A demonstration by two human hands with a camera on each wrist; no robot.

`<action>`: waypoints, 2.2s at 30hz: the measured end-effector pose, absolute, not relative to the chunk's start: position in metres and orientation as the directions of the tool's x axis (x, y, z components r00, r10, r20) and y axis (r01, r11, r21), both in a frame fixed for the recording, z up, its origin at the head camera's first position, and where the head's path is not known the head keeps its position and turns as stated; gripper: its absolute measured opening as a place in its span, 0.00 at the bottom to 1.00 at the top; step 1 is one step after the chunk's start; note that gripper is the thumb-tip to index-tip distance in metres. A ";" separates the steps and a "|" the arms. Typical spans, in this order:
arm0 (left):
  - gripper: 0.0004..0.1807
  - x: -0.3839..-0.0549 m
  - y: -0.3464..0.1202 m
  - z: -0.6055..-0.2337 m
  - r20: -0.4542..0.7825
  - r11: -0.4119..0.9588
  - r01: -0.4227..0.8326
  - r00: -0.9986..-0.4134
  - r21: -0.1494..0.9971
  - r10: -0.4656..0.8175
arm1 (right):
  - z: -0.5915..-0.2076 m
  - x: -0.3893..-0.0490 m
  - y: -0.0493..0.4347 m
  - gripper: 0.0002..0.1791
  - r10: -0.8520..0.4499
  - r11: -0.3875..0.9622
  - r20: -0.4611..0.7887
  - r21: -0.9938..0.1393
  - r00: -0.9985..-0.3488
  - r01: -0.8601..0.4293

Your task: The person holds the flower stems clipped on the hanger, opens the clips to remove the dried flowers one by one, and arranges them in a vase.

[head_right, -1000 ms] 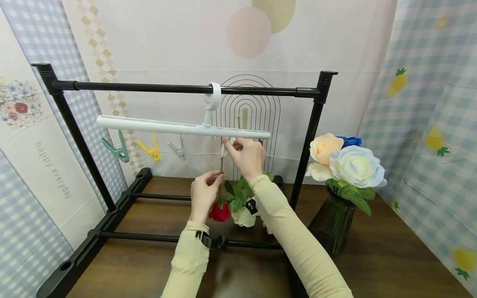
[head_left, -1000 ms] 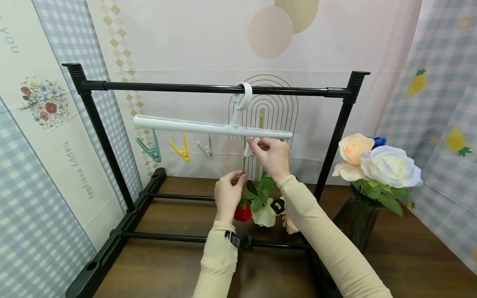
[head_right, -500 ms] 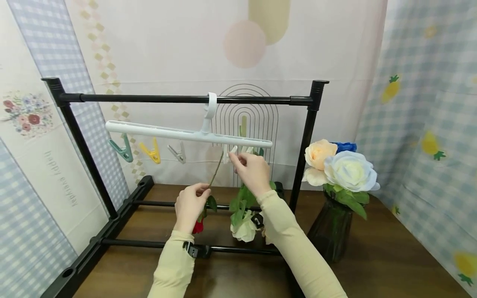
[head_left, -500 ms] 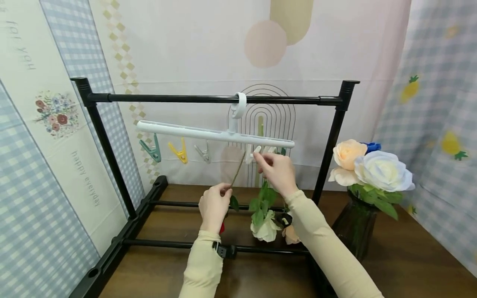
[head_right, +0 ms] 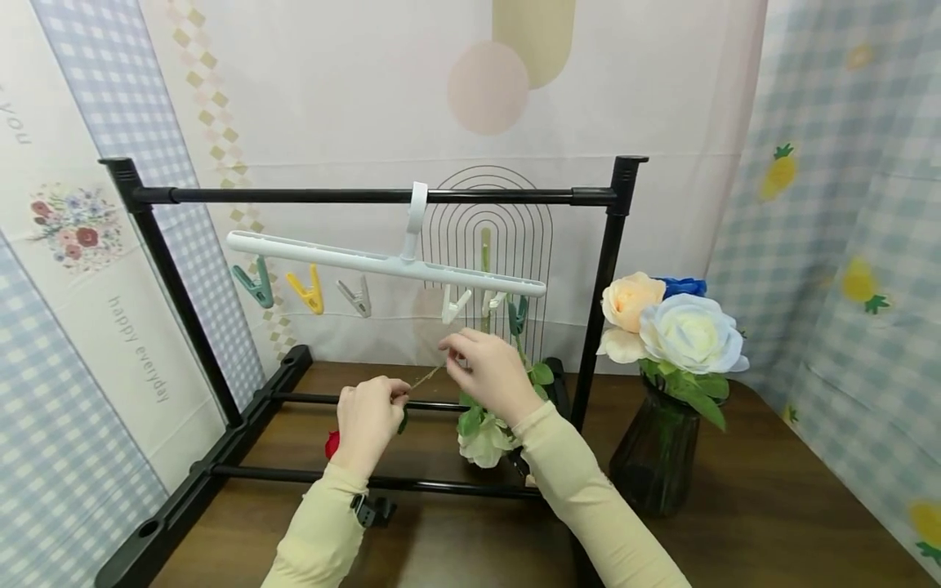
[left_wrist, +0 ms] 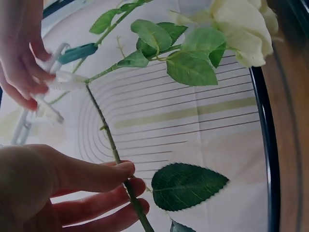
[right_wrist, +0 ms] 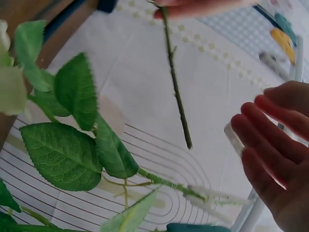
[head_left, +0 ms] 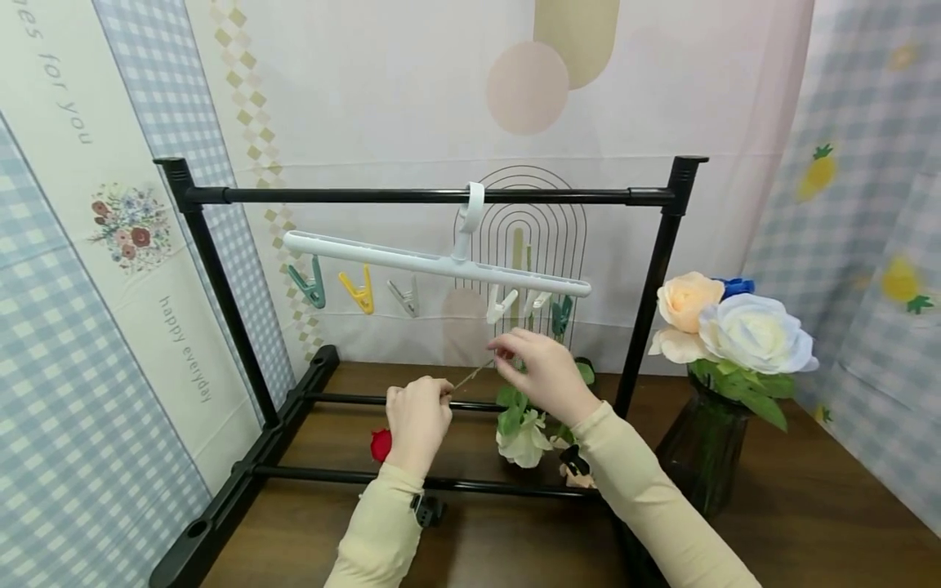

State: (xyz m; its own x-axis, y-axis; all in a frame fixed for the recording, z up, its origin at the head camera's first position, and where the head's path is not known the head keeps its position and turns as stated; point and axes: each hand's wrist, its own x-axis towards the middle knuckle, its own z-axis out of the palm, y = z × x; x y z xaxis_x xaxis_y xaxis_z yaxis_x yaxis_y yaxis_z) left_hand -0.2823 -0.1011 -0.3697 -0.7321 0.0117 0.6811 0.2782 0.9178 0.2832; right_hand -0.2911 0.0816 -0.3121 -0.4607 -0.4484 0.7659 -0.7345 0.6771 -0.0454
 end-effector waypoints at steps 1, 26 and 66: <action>0.09 -0.280 -0.101 -0.369 0.693 0.925 0.278 -0.721 0.258 0.024 | -0.314 -0.290 0.079 0.09 -0.480 0.676 0.752 -0.011 -0.452 -0.737; 0.08 -0.221 -0.064 -0.351 0.781 0.912 0.395 -0.602 0.110 0.167 | -0.374 -0.268 0.085 0.09 -0.438 0.728 0.809 0.064 -0.391 -0.682; 0.12 -0.212 0.051 -0.356 0.297 0.129 0.991 -0.116 -0.022 0.948 | -0.315 -0.149 0.278 0.13 0.063 0.088 0.770 -0.639 -0.636 -0.764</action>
